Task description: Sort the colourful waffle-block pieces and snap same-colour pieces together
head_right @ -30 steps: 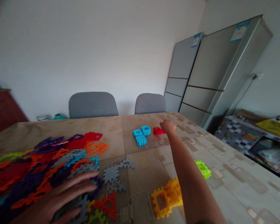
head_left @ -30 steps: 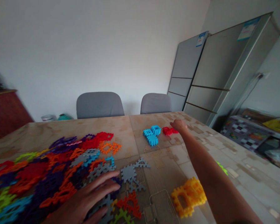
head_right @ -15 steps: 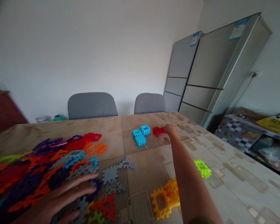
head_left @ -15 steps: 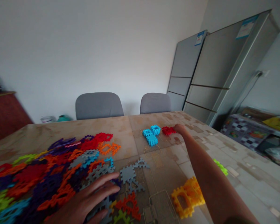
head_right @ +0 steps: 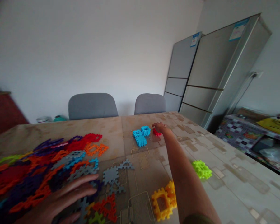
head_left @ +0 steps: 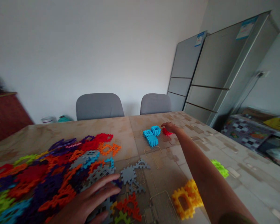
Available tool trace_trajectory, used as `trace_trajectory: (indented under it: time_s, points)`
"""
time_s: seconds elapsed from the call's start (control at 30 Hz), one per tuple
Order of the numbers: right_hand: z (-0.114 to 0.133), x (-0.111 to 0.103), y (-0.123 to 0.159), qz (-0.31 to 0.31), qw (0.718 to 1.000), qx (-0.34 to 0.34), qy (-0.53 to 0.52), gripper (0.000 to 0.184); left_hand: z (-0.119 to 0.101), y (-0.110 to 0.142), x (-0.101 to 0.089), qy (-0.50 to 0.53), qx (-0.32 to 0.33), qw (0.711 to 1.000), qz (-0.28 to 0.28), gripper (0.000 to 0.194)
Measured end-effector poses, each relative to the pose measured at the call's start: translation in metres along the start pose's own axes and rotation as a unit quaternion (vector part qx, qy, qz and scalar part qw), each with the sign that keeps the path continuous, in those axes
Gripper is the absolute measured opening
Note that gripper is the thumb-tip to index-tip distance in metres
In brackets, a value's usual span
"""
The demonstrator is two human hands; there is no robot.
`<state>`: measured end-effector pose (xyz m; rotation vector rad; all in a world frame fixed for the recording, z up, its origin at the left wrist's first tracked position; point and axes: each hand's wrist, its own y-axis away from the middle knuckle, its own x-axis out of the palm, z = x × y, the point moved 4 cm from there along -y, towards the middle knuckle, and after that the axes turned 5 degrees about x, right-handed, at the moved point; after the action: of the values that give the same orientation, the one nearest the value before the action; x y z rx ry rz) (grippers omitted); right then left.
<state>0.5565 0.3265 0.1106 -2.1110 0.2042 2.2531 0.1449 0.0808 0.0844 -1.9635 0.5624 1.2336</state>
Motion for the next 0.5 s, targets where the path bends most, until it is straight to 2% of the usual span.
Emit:
trace_trajectory:
  time_s: [0.2,0.37,0.5]
  points:
    - [-0.008,0.000,0.007,0.028,1.000,0.003,0.009,0.029,0.001,0.000,0.000,0.003,-0.003,1.000,-0.012,0.035]
    - [-0.012,-0.001,0.009,0.025,0.999,-0.012,0.019,0.032,0.004,-0.001,0.002,-0.006,0.015,1.000,0.003,0.039]
    - [-0.017,-0.005,0.011,0.023,0.999,-0.034,0.034,0.033,0.005,0.001,0.003,-0.011,0.004,1.000,0.017,0.039]
